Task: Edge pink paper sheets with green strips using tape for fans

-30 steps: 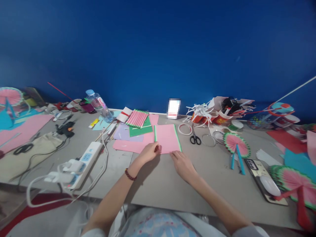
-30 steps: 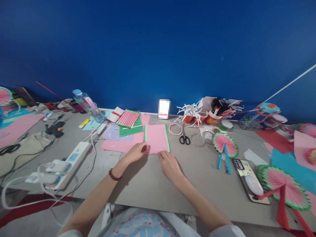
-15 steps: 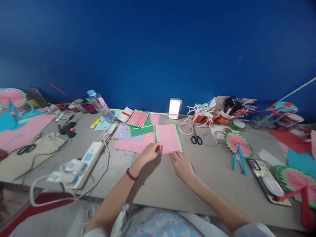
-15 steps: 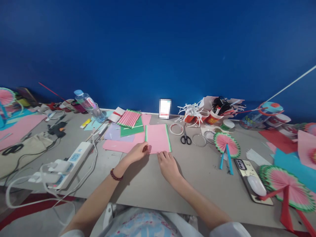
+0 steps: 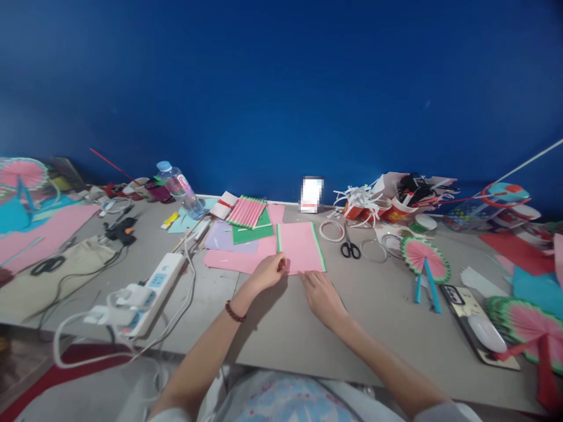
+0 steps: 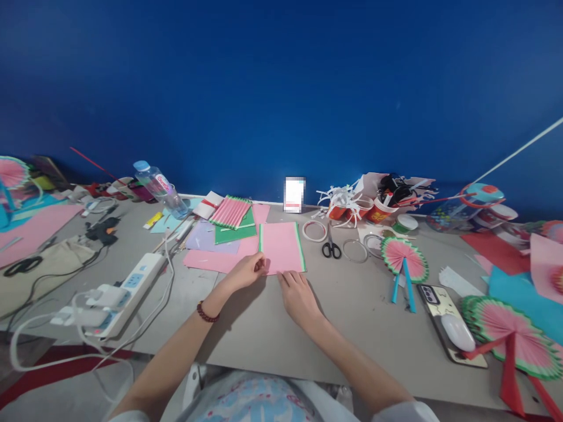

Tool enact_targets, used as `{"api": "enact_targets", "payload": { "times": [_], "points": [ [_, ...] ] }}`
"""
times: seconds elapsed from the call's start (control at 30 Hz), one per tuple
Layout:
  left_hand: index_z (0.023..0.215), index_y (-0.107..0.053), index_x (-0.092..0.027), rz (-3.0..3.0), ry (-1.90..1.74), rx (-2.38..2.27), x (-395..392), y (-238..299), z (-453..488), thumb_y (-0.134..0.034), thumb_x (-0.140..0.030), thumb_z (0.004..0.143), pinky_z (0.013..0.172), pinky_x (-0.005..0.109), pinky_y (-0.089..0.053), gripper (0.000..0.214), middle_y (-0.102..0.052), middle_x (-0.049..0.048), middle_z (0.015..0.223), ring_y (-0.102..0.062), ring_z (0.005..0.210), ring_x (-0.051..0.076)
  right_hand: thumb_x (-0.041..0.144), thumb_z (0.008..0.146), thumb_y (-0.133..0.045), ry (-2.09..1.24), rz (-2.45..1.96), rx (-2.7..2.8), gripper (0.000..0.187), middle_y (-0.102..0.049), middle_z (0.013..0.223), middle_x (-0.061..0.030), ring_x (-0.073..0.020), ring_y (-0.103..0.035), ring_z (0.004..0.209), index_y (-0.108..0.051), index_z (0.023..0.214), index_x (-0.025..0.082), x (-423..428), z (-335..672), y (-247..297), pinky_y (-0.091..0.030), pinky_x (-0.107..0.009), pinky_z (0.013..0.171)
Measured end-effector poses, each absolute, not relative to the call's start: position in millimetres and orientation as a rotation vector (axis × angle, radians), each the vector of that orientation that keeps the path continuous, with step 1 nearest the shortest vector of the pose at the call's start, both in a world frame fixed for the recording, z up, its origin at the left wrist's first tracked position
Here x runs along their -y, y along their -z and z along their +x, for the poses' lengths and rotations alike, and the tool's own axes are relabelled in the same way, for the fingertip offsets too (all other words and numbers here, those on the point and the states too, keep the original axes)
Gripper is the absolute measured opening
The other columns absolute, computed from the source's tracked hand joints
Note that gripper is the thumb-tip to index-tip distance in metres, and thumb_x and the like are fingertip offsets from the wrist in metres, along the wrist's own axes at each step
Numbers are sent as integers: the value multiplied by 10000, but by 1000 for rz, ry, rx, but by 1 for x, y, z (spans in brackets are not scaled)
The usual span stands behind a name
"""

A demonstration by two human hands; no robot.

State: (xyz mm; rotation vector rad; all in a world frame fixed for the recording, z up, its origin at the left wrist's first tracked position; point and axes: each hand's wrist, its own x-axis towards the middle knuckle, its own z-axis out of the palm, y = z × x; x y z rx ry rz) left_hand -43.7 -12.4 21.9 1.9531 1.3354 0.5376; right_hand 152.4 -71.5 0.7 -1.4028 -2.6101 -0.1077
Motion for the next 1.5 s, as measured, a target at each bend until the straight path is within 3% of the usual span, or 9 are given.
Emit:
{"api": "enact_targets", "payload": {
  "times": [0.53,1.0,1.5],
  "points": [
    [833,-545,-188,1806,-637,-1173,13,-21,-53,-550,-231,779,616,217,-413,69,-617,1,762,-560,670,124,76,818,-519,191,-1363,2632,415,-582,1052,-114,-237,-483,1002,-504,1233,96,71,148,2,-434,-350,829],
    [770,-487,-193,1984,-484,-1396,11,-25,-48,-501,-133,751,554,221,-320,64,-569,-16,672,-513,604,126,48,797,-513,219,-1335,2708,465,-578,1101,-133,-260,-476,1022,-486,1259,91,71,145,0,-458,-378,828],
    [768,-539,-182,1925,-512,-1315,8,-17,-52,-529,-186,758,563,220,-360,15,-605,-8,683,-537,610,129,74,834,-480,-8,-1412,2629,457,-581,1052,-110,-223,-493,978,-458,1289,96,66,144,-6,-433,-341,855]
  ]
}}
